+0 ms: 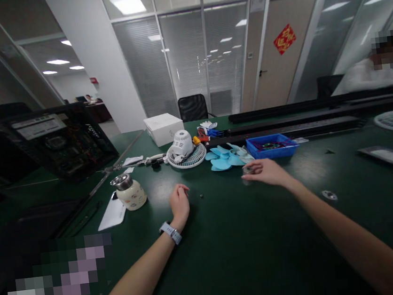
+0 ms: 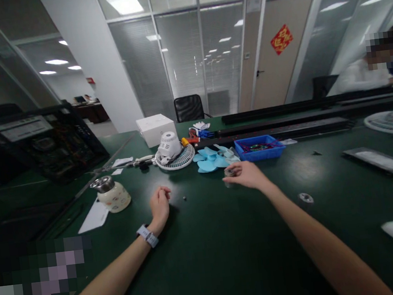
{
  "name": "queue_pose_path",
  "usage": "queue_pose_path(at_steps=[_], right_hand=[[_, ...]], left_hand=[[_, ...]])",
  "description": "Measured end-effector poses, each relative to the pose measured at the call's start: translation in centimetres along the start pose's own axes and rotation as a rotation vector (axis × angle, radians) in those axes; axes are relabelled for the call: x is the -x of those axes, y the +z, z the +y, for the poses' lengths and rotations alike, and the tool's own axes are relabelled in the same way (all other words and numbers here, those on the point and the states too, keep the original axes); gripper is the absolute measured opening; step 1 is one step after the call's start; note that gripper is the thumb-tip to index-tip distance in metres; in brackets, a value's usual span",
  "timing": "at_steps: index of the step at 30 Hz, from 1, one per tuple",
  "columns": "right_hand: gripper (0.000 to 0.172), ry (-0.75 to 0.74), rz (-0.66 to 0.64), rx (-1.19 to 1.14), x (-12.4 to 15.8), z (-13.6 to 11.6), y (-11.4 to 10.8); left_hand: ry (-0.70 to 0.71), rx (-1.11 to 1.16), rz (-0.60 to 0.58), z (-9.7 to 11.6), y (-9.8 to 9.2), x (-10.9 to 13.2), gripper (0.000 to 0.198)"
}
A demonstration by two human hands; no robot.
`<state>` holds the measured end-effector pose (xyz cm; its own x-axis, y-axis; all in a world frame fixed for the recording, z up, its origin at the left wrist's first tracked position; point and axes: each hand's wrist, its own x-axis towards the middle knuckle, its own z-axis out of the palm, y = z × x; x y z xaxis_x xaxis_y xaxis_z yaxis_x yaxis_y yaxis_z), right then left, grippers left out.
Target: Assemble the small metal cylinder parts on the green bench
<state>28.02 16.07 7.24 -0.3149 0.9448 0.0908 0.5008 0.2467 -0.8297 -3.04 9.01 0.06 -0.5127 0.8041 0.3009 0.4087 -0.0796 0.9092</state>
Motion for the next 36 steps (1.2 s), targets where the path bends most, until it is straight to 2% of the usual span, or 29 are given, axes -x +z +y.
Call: queue_pose_path(at_steps=[3, 5, 8, 10, 12, 13, 15, 16, 17, 18, 19, 20, 22, 24, 26, 29, 32, 34, 36], right_hand=[[0.044, 0.154, 0.064, 0.259, -0.9, 2.8, -6.6], [0.04, 0.242, 0.114, 0.415, -1.3, 5.3, -9.4], [0.032, 0.311, 0.148, 0.567, -1.7, 8.2, -11.1], [0.032, 0.373, 0.156, 0.592, -1.7, 8.5, -11.1], [0.04, 0.413, 0.202, 0.593, -1.5, 7.2, -10.3], [0.047, 0.377, 0.26, 0.599, -1.2, 6.1, -9.5], [0.055, 0.143, 0.417, 0.578, -0.6, 3.3, -6.5], [0.054, -0.028, 0.485, 0.541, -0.3, 1.9, -4.4], [0.044, -0.204, 0.504, 0.436, 0.1, 0.7, -1.9], [0.034, -0.315, 0.46, 0.302, 0.4, -0.3, 0.9], [0.03, -0.373, 0.363, 0.197, 0.6, -1.0, 3.8], [0.032, -0.391, 0.233, 0.137, 0.7, -1.4, 6.6], [0.037, -0.375, 0.087, 0.107, 0.6, -1.7, 11.3], [0.042, -0.354, 0.034, 0.16, 0.2, -1.7, 14.4], [0.038, -0.351, 0.039, 0.244, -0.2, -1.7, 16.1], [0.022, -0.361, 0.04, 0.327, -0.2, -2.0, 16.8], [0.015, -0.394, 0.096, 0.362, 0.1, -2.4, 14.9], [0.018, -0.406, 0.188, 0.394, 0.1, -2.4, 11.3], [0.021, -0.381, 0.278, 0.427, -0.2, -1.9, 5.7]], left_hand=[[-0.012, -0.005, 0.008, 0.1, 0.0, 0.0, 0.026], [-0.016, -0.004, 0.006, 0.1, 0.0, 0.0, 0.026], [-0.014, -0.017, 0.003, 0.0, -0.1, 0.0, 0.026], [-0.01, -0.028, -0.001, 0.0, -0.1, 0.0, 0.026], [-0.008, -0.03, -0.003, 0.0, -0.1, 0.0, 0.027], [-0.009, -0.027, -0.001, 0.0, -0.1, 0.0, 0.027], [-0.014, -0.021, 0.006, 0.0, -0.1, 0.0, 0.027], [-0.017, -0.019, 0.011, 0.0, -0.1, 0.0, 0.026], [-0.021, -0.018, 0.015, 0.0, -0.1, 0.0, 0.026], [-0.023, -0.02, 0.018, 0.0, -0.1, 0.0, 0.026], [-0.024, -0.022, 0.021, 0.1, -0.1, 0.0, 0.026], [-0.024, -0.024, 0.024, 0.1, -0.1, 0.0, 0.026], [-0.023, -0.029, 0.028, 0.2, -0.1, 0.0, 0.026], [-0.017, -0.029, 0.034, 0.3, -0.1, 0.0, 0.026], [-0.009, -0.024, 0.038, 0.3, -0.1, -0.1, 0.026], [0.005, -0.022, 0.035, 0.1, -0.1, -0.1, 0.026], [0.005, -0.037, 0.028, 0.0, -0.1, -0.1, 0.027], [-0.002, -0.042, 0.021, 0.0, -0.1, -0.1, 0.028], [-0.009, -0.044, 0.013, 0.0, -0.1, -0.1, 0.028]])
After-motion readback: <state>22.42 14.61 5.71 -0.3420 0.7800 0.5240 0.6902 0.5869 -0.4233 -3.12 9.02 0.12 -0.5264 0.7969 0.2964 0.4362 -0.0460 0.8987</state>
